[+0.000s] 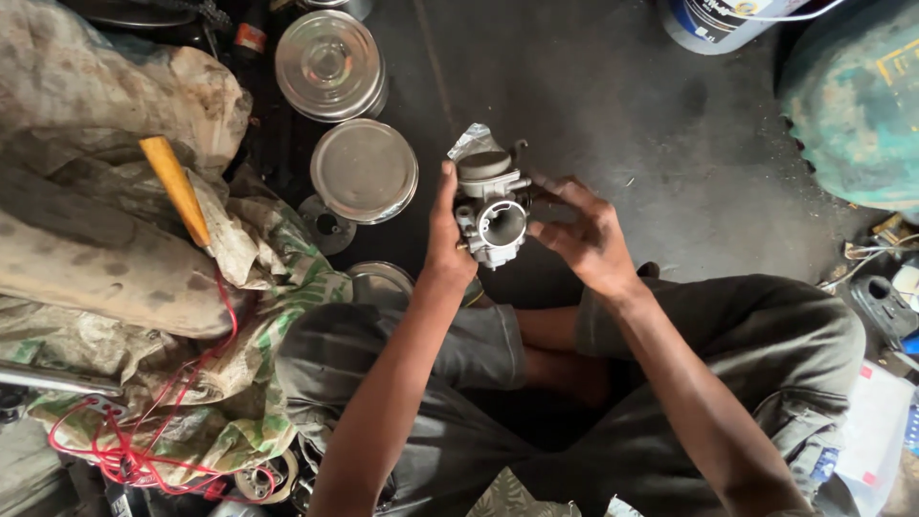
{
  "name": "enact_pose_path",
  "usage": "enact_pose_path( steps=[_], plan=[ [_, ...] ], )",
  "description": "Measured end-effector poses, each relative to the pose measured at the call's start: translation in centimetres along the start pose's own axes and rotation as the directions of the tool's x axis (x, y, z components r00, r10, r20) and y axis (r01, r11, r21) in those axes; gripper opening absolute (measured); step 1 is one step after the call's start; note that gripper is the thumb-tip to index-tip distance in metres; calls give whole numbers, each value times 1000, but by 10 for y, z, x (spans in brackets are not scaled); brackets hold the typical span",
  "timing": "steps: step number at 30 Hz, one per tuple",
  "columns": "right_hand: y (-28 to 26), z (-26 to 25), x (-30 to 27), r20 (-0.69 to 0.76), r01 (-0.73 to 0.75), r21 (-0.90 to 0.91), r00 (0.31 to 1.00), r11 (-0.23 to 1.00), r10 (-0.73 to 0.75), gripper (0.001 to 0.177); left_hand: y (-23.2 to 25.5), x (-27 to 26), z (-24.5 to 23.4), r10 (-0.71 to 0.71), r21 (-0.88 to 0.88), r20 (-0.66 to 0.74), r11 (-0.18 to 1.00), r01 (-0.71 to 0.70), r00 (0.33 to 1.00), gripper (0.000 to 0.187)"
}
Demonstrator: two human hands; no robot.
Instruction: Cleaning and inspecting a motorcycle carburetor.
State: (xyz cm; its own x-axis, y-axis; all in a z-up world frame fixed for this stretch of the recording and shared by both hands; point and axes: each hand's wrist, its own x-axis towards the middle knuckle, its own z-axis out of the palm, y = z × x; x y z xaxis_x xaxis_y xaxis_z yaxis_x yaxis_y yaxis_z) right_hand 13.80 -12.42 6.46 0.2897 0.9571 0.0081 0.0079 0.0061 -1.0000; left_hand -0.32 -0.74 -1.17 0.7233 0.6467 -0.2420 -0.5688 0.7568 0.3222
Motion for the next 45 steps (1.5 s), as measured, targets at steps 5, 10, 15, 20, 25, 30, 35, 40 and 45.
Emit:
enact_pose_path(
  steps=[5,10,15,20,25,30,35,40,45],
  plan=[
    [-16,11,0,-56,16,-114,998,993,-23,50,-3,0,-6,149,110,-16,983,-146,989,61],
    [-18,20,-9,-92,361,-668,828,651,-553,28,-2,2,2,277,218,-38,940,-263,960,58],
    [-4,20,-11,218,528,-655,817,541,-533,21,-7,8,-8,339,452,-284,872,-187,897,48],
    [-7,33,-11,259,544,-678,806,494,-532,25,-1,1,6,322,491,-267,856,-159,908,49],
    [1,38,-12,241,490,-724,839,485,-488,24,-4,2,5,301,476,-296,869,-133,907,50],
    [-6,41,-18,187,411,-758,880,506,-436,26,-9,5,2,256,479,-385,877,-45,887,51],
    [-18,29,-17,208,428,-777,866,461,-454,26,-17,6,-8,307,582,-235,805,-120,922,51],
    [-11,13,-16,251,487,-761,829,428,-499,31,-25,-2,-9,377,761,-195,641,-103,905,51],
    [-8,26,-18,37,359,-770,851,527,-524,70,-36,-6,-18,427,645,-223,738,-196,876,54]
  ],
)
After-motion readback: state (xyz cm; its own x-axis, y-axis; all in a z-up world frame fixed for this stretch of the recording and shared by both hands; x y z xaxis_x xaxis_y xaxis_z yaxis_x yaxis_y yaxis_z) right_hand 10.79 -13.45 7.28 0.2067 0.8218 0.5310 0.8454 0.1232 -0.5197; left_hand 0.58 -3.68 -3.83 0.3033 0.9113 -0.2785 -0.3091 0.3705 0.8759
